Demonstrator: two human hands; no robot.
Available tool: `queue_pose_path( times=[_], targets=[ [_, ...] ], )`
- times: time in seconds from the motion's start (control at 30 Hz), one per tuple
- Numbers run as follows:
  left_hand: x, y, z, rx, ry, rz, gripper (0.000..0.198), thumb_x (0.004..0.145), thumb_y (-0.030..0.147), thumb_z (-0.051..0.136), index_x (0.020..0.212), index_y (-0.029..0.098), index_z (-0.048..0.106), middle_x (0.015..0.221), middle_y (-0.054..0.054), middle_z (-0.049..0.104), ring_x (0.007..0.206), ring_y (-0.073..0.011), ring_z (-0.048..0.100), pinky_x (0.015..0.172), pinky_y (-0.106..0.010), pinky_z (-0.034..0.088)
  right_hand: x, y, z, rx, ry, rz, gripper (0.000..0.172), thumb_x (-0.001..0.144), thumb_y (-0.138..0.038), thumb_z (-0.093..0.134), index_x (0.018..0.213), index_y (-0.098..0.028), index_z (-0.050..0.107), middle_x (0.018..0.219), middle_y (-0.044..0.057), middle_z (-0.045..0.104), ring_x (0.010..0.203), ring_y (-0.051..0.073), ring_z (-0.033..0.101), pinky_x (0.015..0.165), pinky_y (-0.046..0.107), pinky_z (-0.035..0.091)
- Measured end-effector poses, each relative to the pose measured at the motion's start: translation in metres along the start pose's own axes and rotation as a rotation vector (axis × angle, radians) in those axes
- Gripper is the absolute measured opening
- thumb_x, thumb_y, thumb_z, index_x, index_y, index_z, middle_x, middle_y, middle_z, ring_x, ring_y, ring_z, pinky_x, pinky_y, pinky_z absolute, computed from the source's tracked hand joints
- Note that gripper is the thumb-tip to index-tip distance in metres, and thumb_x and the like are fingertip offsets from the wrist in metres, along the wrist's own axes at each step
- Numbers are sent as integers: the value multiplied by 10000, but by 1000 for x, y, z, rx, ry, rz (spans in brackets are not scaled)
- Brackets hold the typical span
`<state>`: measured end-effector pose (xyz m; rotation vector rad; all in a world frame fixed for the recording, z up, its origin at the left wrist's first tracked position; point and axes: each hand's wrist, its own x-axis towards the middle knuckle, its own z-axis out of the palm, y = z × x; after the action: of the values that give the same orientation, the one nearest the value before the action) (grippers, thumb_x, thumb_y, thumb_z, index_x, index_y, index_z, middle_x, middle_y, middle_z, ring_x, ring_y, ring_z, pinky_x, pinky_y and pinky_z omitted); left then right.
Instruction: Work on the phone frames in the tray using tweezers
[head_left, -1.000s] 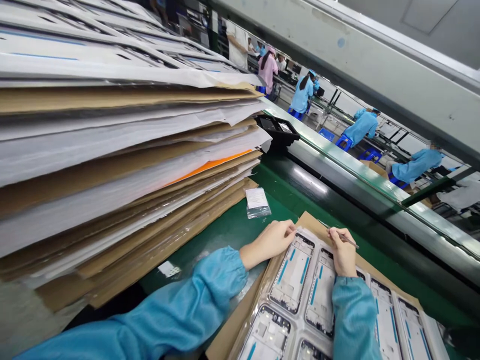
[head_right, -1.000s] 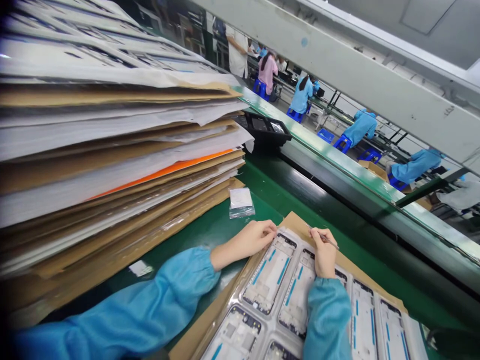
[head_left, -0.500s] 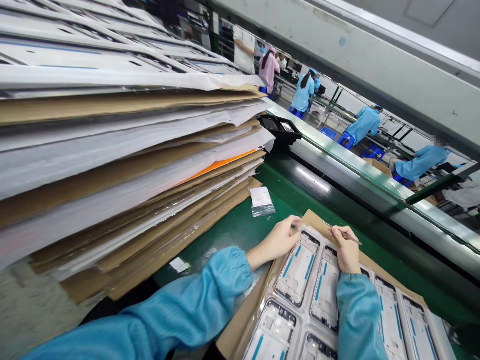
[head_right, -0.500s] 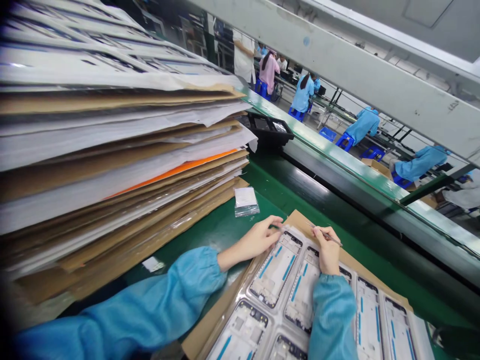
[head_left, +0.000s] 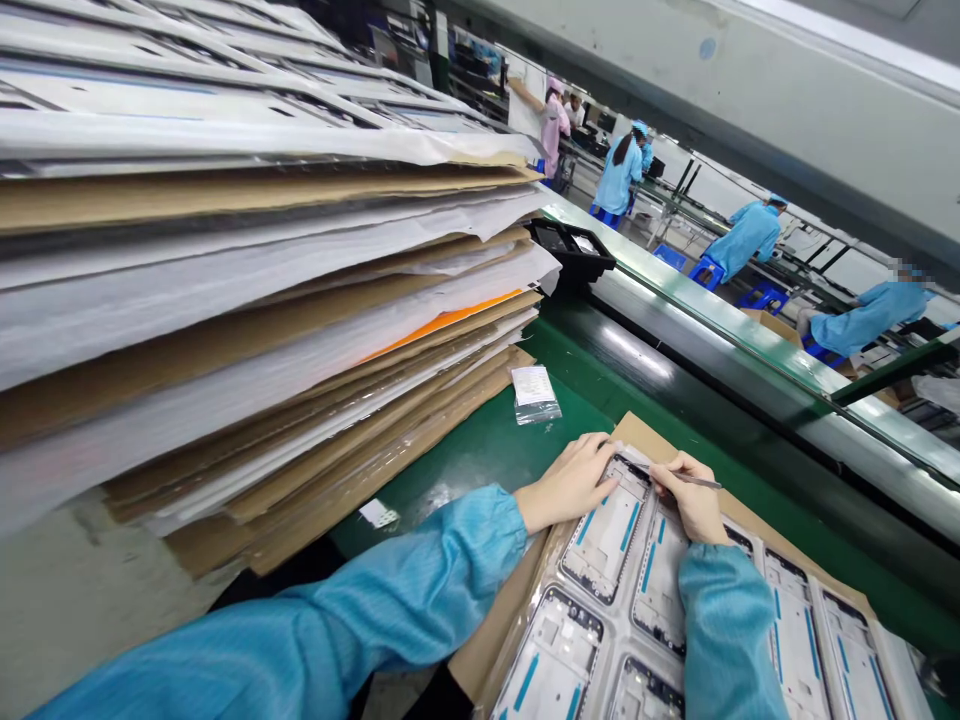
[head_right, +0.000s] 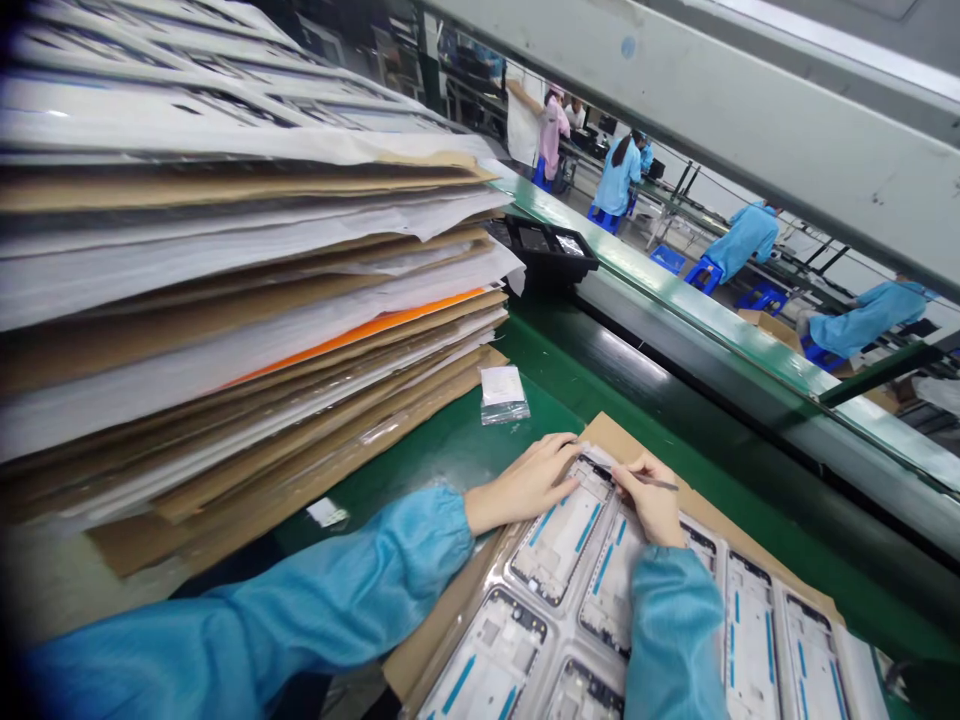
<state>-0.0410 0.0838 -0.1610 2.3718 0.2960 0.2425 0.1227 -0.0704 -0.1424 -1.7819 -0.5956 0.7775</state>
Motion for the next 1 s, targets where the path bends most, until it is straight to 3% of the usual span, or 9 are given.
queue_pose_path(
  times=[0.57, 0.73, 1.0],
  targets=[
    [2, -4, 4, -12, 18, 4, 498, 891, 412, 497, 1323, 167, 454, 1339, -118, 417, 1228, -251, 399, 1062, -398, 355, 2, 5, 2, -168, 28, -97, 360, 739, -423, 728, 685, -134, 520, 642, 40, 572, 580, 122, 496, 569, 250, 384],
    [2, -3, 2, 9, 19, 22, 394, 921, 417, 428, 1218, 193, 559, 1337, -120, 409, 1234, -258, 399, 1057, -420, 355, 1, 6, 1, -125, 15, -74, 364, 731, -419, 735, 697, -138, 506, 635, 34, 565, 569, 119, 491, 554, 248, 380],
    [3, -3, 4, -84, 14, 9, 395, 921, 390, 425, 1265, 269, 576, 1389, -102, 374, 1280, -255, 374, 1089, -433, 319, -2, 2, 0, -46, 14, -66, 352, 725, -388, 745, 694, -134, 503, 642, 39, 568, 555, 116, 496, 534, 245, 380]
  ],
)
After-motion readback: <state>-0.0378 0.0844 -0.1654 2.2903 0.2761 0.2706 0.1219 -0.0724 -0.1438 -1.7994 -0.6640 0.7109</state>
